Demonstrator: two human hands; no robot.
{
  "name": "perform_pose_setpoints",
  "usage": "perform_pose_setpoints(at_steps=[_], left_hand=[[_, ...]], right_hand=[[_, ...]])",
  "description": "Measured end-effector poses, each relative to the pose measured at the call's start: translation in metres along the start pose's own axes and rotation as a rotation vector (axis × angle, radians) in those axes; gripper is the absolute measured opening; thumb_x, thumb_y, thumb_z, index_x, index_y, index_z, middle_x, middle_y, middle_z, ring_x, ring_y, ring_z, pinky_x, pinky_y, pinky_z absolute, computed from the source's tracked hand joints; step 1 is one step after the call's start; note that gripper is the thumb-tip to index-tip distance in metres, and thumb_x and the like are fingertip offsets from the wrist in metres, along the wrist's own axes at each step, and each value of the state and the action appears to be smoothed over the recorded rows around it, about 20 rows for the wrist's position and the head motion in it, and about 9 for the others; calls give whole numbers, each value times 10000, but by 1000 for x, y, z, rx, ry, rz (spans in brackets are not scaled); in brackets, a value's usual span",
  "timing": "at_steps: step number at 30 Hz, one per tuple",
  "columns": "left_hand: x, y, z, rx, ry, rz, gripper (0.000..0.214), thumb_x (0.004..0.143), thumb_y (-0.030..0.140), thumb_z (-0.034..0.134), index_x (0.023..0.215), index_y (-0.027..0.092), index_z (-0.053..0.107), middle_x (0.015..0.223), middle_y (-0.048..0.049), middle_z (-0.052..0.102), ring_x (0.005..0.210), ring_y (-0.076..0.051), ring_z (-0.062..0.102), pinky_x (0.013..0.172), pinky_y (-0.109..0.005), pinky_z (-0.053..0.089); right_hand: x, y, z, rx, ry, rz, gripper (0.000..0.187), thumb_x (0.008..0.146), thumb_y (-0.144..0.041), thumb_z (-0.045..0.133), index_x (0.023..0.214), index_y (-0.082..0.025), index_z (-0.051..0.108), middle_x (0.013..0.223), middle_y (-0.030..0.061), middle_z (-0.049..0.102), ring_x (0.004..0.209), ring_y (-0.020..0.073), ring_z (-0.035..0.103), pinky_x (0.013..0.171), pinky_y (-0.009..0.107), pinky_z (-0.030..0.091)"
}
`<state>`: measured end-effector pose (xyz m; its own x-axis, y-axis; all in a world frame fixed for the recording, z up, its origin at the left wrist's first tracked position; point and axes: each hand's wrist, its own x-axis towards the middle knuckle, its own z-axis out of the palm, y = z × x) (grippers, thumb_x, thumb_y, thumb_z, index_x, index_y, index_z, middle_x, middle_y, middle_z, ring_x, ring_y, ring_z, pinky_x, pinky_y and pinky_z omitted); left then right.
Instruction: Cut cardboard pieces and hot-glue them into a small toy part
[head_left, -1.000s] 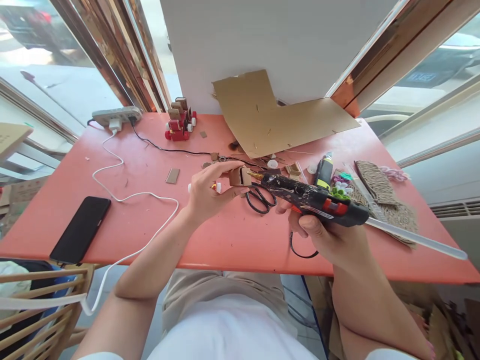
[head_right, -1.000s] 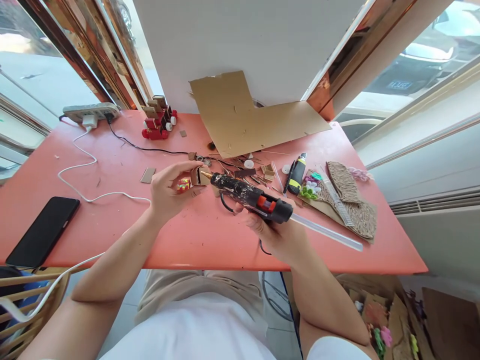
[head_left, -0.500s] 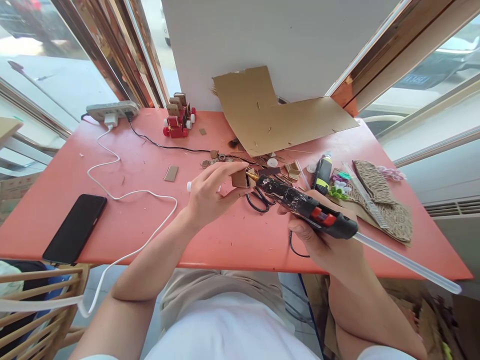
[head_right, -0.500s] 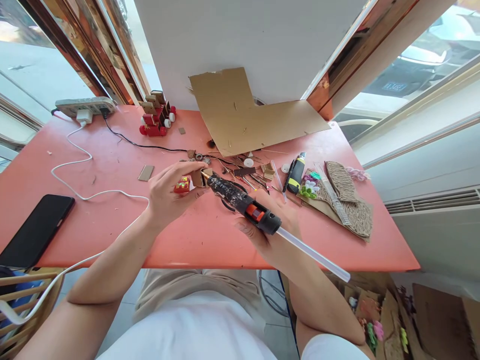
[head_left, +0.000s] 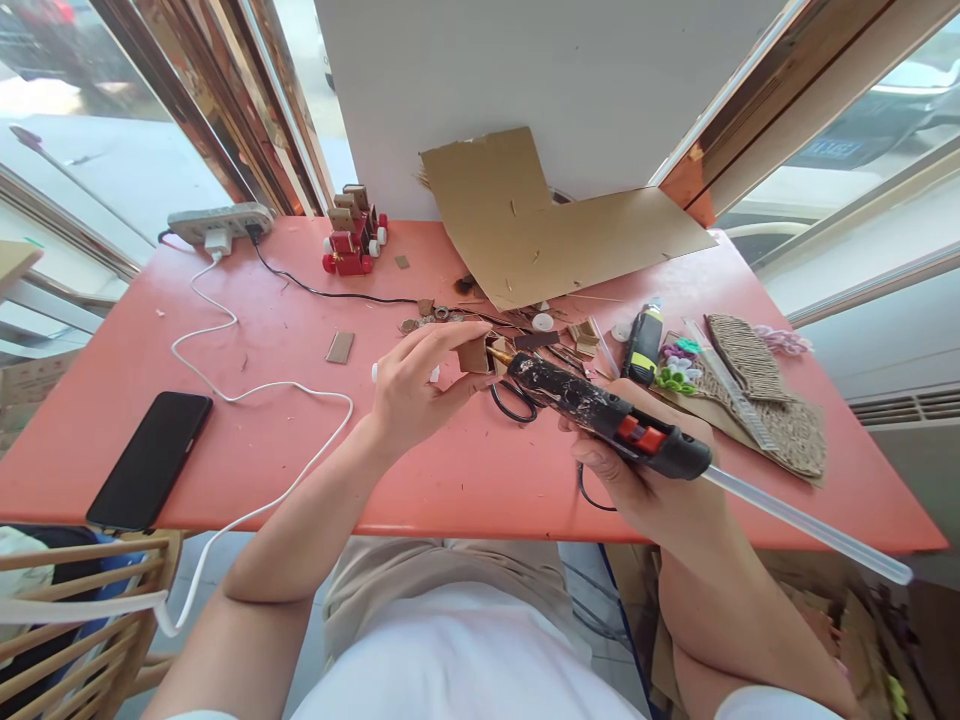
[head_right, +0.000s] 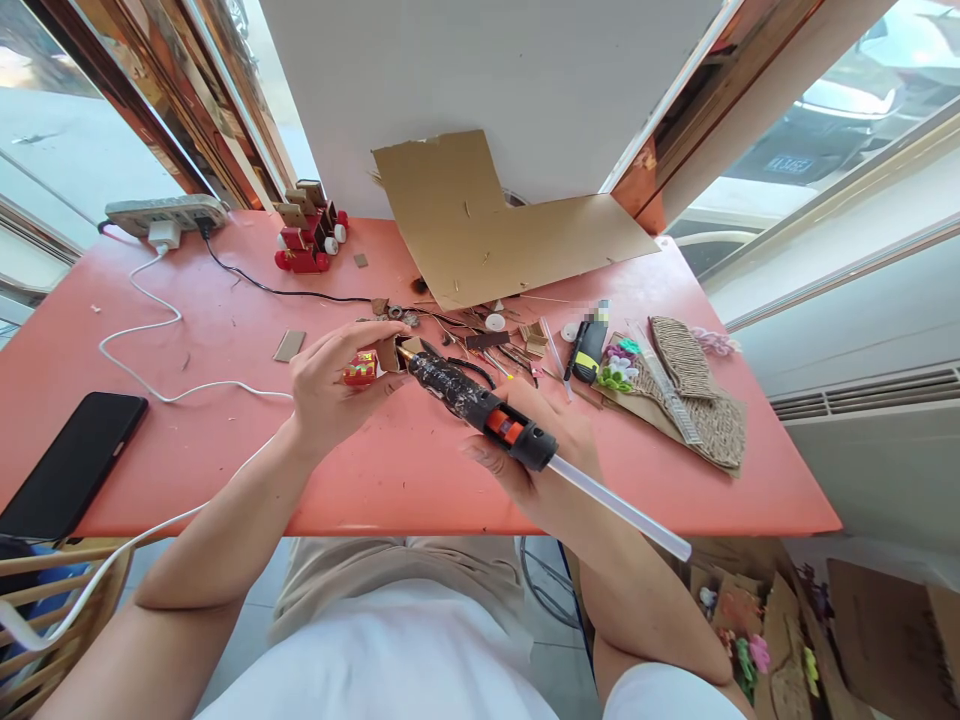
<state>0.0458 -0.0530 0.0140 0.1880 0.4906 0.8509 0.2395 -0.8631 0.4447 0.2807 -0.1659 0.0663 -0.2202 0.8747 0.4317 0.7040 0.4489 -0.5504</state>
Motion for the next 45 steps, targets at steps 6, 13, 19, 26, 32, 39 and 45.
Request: perform_pose_setpoints(at_steps=[6,13,19,26,32,39,45], left_hand=[[-2,1,1,-41,-10,-65,243,1052,457,750,1182,257,796,865,7,841,755,-133,800,841,-258,670],[-2,1,0,-75,4,-69,228,1037,419,777,1185,246,795,905,-4,858,750,-125,798,825,-249,680],[-1,1,0,-121,15,-73,223,1031,398,791,1198,250,797,896,1,858,787,-127,813,846,-240,682],[-3,-1,-2,-60,-2,-96,320,1032,516,767,1191,241,810,1057,-55,900,884,-161,852,872,-258,701],[-4,-2,-4,-89,-19,-143,351,1009,545,785,1192,247,818,1064,-59,898,906,-173,851,878,-269,705],[-4,-3,-5,-158,-35,-183,358,982,528,822,1194,239,813,1080,-69,892,900,-173,840,896,-290,704],[-5,-4,-3,-115,-33,-225,323,968,493,836,1162,235,822,1042,-55,892,876,-164,835,886,-290,708]], right_hand=[[-2,-3,0,54,19,-27,261,1098,-543,658,1037,-291,691,817,-18,733,614,178,656,569,302,518],[-3,-4,1,42,11,-38,250,1112,-529,632,1047,-291,665,809,-28,701,617,168,651,575,287,514],[-7,-5,0,39,8,-33,232,1097,-504,664,1019,-286,663,810,-16,696,619,173,643,581,284,512],[-10,-6,-3,10,-51,40,310,1093,-585,638,1027,-286,686,812,-1,700,644,197,668,584,309,503],[-11,-7,-3,6,-56,42,248,1076,-531,683,1026,-287,675,806,-7,699,644,195,662,585,307,486],[-10,-9,-5,-13,-21,12,241,1080,-522,677,1003,-294,676,791,-18,687,639,185,646,587,291,481],[-7,-9,-2,202,-127,69,426,1085,-651,613,955,-257,712,791,5,704,582,166,614,567,302,518]])
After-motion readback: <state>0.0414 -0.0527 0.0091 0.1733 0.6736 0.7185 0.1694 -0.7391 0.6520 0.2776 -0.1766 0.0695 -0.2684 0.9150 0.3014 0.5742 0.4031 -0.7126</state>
